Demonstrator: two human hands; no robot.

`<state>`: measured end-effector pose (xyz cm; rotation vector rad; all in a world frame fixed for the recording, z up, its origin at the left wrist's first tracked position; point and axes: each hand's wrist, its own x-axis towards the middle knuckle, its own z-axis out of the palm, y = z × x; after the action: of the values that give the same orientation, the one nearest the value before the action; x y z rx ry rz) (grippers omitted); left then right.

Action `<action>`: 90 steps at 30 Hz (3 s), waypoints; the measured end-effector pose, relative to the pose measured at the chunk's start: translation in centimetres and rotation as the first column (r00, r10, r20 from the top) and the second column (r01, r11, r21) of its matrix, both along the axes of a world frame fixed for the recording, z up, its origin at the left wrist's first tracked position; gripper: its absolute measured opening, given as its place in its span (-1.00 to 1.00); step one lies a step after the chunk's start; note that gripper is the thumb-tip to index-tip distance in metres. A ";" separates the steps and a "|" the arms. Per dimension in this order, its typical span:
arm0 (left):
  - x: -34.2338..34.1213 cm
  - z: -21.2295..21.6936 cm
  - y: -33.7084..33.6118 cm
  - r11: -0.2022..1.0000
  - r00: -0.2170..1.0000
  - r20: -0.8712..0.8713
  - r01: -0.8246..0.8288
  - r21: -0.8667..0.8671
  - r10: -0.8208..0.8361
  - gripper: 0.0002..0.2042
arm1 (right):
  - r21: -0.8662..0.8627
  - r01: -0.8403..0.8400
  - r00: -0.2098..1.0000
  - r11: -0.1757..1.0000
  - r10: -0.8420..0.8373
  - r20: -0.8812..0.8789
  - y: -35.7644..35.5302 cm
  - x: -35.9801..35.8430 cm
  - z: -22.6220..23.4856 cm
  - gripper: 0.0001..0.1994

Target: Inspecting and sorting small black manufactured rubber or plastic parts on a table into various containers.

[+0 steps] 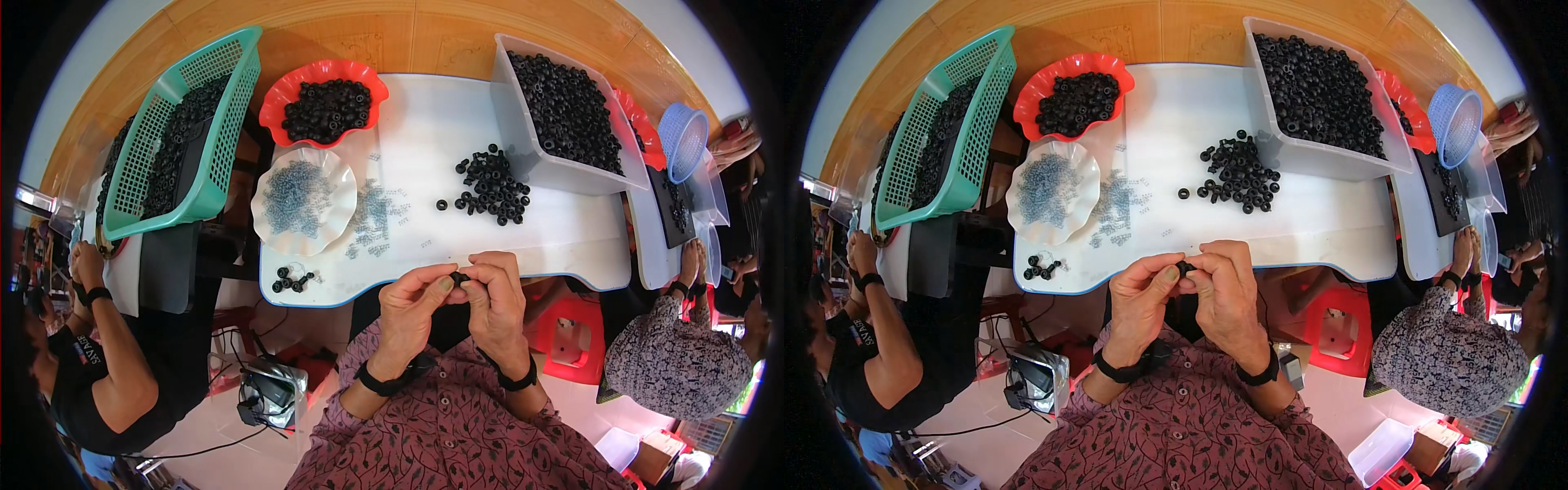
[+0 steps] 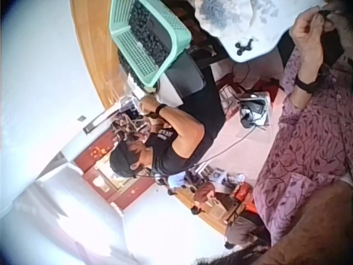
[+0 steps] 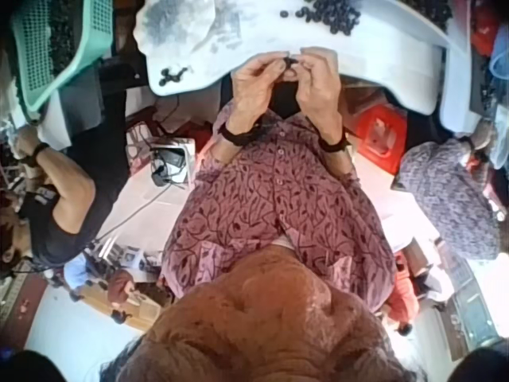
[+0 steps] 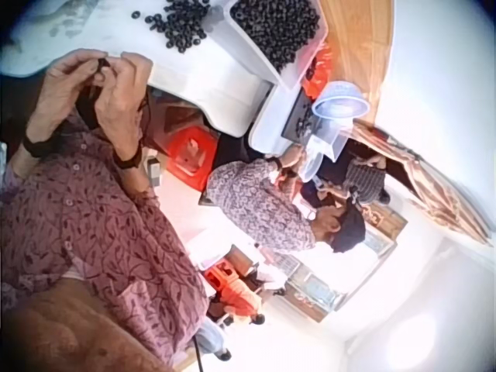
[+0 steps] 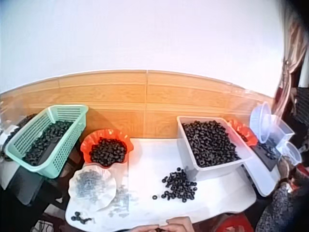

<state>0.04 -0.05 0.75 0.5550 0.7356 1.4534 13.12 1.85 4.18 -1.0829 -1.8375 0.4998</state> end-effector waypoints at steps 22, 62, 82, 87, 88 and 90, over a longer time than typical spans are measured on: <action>-0.2 -0.7 -0.2 0.996 0.997 0.057 0.064 -0.058 -0.061 -0.81 | 0.068 0.007 0.994 0.998 -0.015 0.107 0.3 0.3 -0.9 -0.80; -1.2 0.0 0.0 0.988 0.982 0.120 0.151 -0.027 -0.147 -0.78 | -0.158 -0.156 0.988 0.975 0.154 -0.029 -0.2 1.2 0.4 -0.83; -1.2 0.3 0.1 0.996 0.981 0.170 0.085 0.026 -0.088 -0.73 | -0.390 -0.207 0.945 0.898 0.080 -0.317 -1.2 -3.2 -0.8 -0.37; -1.4 0.1 0.3 0.990 0.955 0.261 0.141 0.013 -0.139 -0.76 | -0.421 -0.188 0.937 0.887 0.034 -0.347 -1.5 -3.0 -0.6 -0.45; -1.5 0.2 0.5 0.985 0.946 0.280 0.171 -0.005 -0.163 -0.75 | -0.380 -0.170 0.935 0.909 0.027 -0.353 -1.4 -2.9 -0.5 -0.51; -1.6 -0.4 0.5 0.988 0.951 0.276 0.153 -0.027 -0.139 -0.75 | -0.299 -0.144 0.959 0.943 0.058 -0.279 -0.9 -2.0 -0.7 -0.60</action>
<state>-1.53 0.49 0.36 0.3533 0.4982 1.3368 11.08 0.95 3.45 -1.0720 -1.6128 0.9821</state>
